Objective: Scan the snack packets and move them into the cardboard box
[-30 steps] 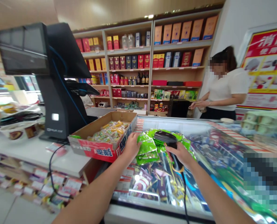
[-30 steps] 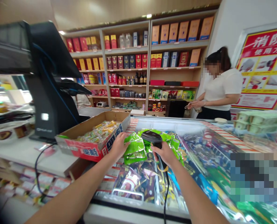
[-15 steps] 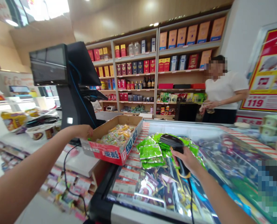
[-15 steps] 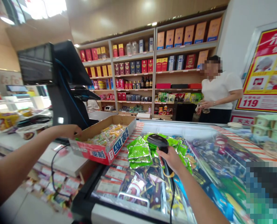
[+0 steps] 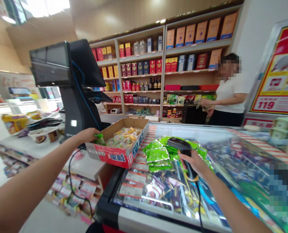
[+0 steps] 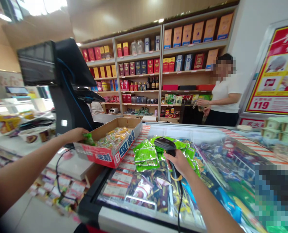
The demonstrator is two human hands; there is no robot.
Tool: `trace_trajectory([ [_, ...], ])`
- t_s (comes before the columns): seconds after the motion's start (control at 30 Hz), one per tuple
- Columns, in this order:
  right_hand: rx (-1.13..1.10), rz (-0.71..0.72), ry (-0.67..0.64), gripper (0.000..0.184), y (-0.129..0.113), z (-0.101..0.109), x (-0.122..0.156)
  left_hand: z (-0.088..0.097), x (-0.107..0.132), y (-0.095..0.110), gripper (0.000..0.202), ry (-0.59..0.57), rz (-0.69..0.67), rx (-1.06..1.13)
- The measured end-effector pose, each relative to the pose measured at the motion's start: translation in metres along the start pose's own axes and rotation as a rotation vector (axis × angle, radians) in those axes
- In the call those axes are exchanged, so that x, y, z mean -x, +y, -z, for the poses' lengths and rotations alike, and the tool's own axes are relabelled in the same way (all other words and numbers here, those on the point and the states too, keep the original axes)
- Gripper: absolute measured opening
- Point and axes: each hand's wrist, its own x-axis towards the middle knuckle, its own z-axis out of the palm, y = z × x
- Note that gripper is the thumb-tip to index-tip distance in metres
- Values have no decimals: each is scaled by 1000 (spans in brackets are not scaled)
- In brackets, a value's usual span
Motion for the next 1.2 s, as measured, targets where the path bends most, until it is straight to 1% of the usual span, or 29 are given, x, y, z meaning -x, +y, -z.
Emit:
trace_trajectory([
  [0.03,-5,-4,1,25,1,0,0,3,-4,3,18,-42,-7,-64],
  [0.07,-11,-8,3,25,1,1,0,5,-7,6,19,-55,13,-99],
  [0.1,-15,-10,5,25,1,1,0,8,-10,10,21,-38,48,-88],
  [0.17,-11,-11,0,25,0,1,0,10,-12,24,28,55,84,60],
  [0.2,-7,-10,-3,25,0,0,0,8,-10,34,30,100,63,160],
  [0.23,-4,-8,-4,25,0,0,-1,4,-6,46,31,146,7,256],
  [0.3,-12,-1,5,25,1,0,-1,-11,6,74,27,238,-174,390],
  [0.37,-45,3,13,26,3,1,-3,-35,23,106,19,313,-381,449],
  [0.43,-84,-6,11,27,5,1,-4,-66,43,138,6,365,-570,428],
  [0.47,-101,-13,10,28,5,2,-4,-84,52,152,3,385,-629,406],
  [0.57,-134,-29,23,28,3,2,-3,-137,75,186,10,396,-819,357],
  [0.63,-148,-32,44,28,2,2,-2,-165,85,199,16,383,-927,328],
  [0.7,-162,-40,72,28,1,3,-3,-185,90,202,23,404,-963,310],
  [0.8,-204,-63,121,29,-1,5,-3,-197,91,193,28,458,-943,306],
  [0.87,-226,-65,134,28,-3,6,-2,-200,90,183,28,456,-938,298],
  [0.9,-225,-64,117,28,-5,7,-1,-201,89,178,28,445,-940,290],
  [0.97,-198,-63,35,27,-7,6,1,-203,87,172,28,424,-943,277],
  [1.03,-161,-67,-48,26,-8,6,3,-206,86,170,27,407,-946,271],
  [1.07,-148,-69,-70,26,-8,5,3,-207,86,170,27,400,-950,268],
  [1.2,-148,-75,-64,27,-6,4,2,-209,87,172,28,395,-965,252],
])
